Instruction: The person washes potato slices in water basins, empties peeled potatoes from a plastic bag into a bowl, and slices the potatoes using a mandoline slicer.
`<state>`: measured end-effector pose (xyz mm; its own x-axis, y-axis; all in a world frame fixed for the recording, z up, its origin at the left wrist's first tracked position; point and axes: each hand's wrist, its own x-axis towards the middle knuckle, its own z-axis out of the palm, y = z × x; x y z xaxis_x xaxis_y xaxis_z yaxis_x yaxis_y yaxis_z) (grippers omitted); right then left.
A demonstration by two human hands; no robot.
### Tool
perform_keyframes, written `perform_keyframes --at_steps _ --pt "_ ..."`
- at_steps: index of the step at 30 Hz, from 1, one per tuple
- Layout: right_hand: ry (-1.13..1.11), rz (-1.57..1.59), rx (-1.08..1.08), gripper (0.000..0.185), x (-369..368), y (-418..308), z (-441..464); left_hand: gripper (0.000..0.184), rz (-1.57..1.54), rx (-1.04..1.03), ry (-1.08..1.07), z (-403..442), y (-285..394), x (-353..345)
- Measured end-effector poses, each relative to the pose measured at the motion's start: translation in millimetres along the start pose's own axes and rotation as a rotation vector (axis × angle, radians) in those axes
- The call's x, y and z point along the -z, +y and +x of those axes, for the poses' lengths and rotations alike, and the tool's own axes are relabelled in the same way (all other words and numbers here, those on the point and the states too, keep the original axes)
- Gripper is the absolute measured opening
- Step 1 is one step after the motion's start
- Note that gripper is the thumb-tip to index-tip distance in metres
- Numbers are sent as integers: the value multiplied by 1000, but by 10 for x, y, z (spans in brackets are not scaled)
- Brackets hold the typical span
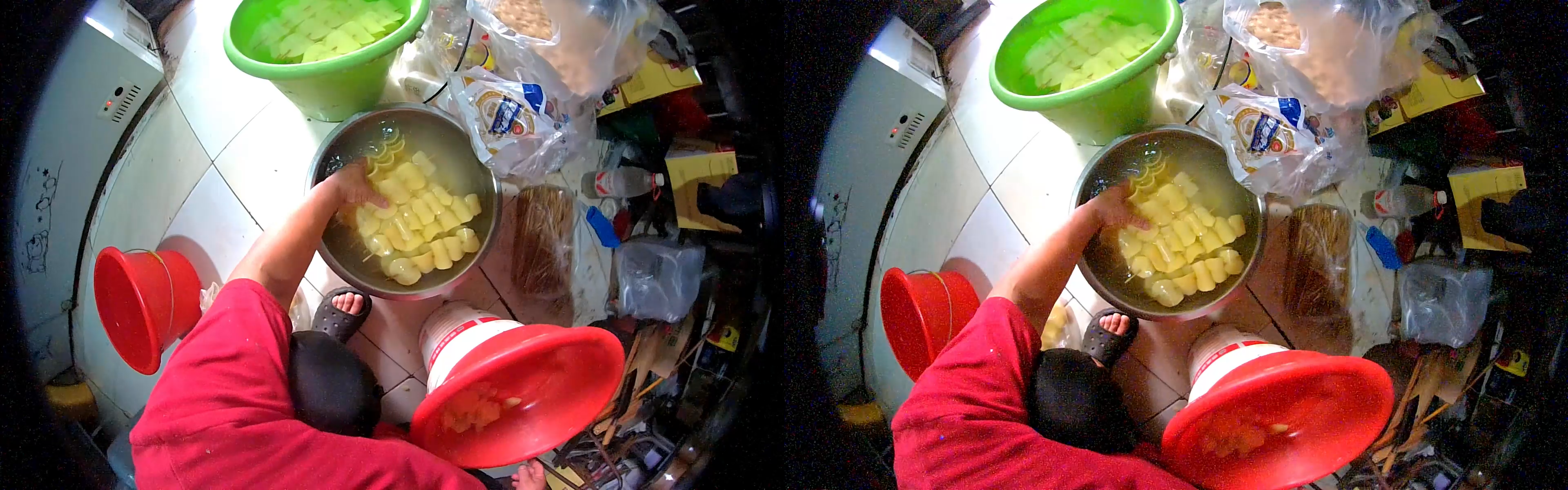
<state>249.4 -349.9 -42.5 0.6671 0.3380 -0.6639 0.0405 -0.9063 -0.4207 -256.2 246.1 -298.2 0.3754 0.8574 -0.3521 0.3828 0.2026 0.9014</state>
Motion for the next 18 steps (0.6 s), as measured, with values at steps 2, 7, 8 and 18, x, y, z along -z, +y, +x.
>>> perform_keyframes --at_steps 2,7,8,18 --pt "-25 -72 -21 44 10 4 -26 82 36 82 -32 128 -397 -18" --pt "-109 -319 60 44 52 66 -5 81 -119 323 -126 110 -327 16" --pt "-117 -293 25 44 20 3 -22 81 -298 298 -72 19 -147 -46" --pt "-166 -320 29 21 -229 -472 -201 74 86 356 172 -32 -219 -198"
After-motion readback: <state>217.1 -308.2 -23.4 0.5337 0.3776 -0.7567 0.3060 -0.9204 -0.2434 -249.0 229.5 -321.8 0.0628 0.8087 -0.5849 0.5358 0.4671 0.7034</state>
